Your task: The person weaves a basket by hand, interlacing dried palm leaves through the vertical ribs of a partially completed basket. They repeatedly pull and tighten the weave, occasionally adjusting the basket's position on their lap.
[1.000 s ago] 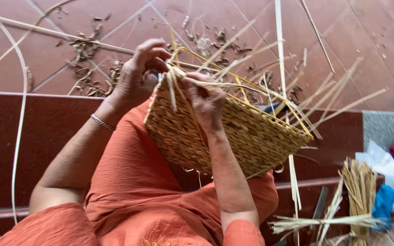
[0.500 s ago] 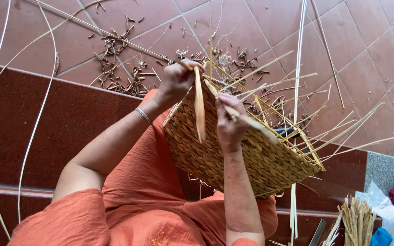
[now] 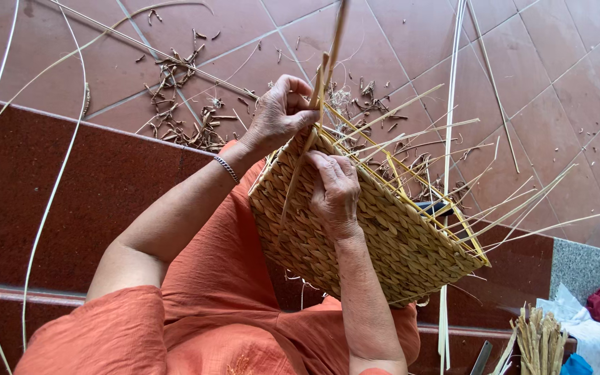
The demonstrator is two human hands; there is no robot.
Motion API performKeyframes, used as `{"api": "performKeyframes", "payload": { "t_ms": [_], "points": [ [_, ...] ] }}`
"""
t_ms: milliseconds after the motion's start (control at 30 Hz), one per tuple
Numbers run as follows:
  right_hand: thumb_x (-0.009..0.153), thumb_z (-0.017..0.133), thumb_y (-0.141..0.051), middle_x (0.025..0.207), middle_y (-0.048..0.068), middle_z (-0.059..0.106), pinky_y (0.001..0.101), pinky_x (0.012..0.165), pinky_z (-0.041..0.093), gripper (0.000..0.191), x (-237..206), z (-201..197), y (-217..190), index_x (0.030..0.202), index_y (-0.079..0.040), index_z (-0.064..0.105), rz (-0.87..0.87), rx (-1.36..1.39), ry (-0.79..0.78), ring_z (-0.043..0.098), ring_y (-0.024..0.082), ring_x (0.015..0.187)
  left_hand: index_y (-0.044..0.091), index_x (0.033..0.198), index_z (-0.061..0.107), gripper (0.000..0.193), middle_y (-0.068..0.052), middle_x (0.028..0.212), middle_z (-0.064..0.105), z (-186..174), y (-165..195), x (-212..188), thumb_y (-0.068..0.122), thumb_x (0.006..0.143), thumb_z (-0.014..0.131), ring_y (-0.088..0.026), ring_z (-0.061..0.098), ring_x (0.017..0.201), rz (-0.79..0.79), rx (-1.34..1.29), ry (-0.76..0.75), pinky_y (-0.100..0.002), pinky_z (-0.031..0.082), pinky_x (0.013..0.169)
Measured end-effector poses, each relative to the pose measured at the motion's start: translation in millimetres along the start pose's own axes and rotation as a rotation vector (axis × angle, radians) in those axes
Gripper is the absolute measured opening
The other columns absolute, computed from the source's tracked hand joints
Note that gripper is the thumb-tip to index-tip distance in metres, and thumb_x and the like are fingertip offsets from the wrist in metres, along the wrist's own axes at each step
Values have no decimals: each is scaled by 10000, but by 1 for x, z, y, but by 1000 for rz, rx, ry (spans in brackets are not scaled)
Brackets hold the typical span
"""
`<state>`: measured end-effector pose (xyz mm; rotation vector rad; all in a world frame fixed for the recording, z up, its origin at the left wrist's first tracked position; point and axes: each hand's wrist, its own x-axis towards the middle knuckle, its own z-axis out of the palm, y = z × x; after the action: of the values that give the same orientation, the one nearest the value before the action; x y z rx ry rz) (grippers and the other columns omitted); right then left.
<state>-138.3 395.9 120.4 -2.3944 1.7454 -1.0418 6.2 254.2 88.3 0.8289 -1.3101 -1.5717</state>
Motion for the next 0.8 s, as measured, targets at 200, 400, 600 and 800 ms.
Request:
{"api": "performKeyframes", "payload": {
  "t_ms": [200,400,600,800],
  "points": [
    [1028,575,-49,1091,65,756,241,821,628,360,-4,10,5,1388,-39,580,433,430,64,730,117,954,73,1112,748,146,-55,972,756,1,-3,-8,88,973,706,-99,705,863,71,225,-167,-265,638,785],
    [1008,709,-120,823,32,702,166,589,484,449,8,7,21,1425,-26,573,650,950,124,594,48,658,81,1159,731,246,-92,1131,686,0,-8,-17,174,937,782,-243,624,1112,540,514,-234,-363,575,934],
    [980,761,-130,883,10,721,195,617,560,151,14,16,24,1067,-27,695,536,599,341,654,57,733,120,1210,690,227,-117,1158,615,3,-3,-24,162,989,715,-255,652,1103,672,553,-114,-359,589,929],
    [959,792,-172,764,35,726,234,528,565,180,5,10,26,933,-44,668,407,66,277,685,90,634,39,983,547,166,-85,1040,627,-6,1,-20,116,980,695,-256,671,952,894,779,-234,-356,574,784]
  ]
}}
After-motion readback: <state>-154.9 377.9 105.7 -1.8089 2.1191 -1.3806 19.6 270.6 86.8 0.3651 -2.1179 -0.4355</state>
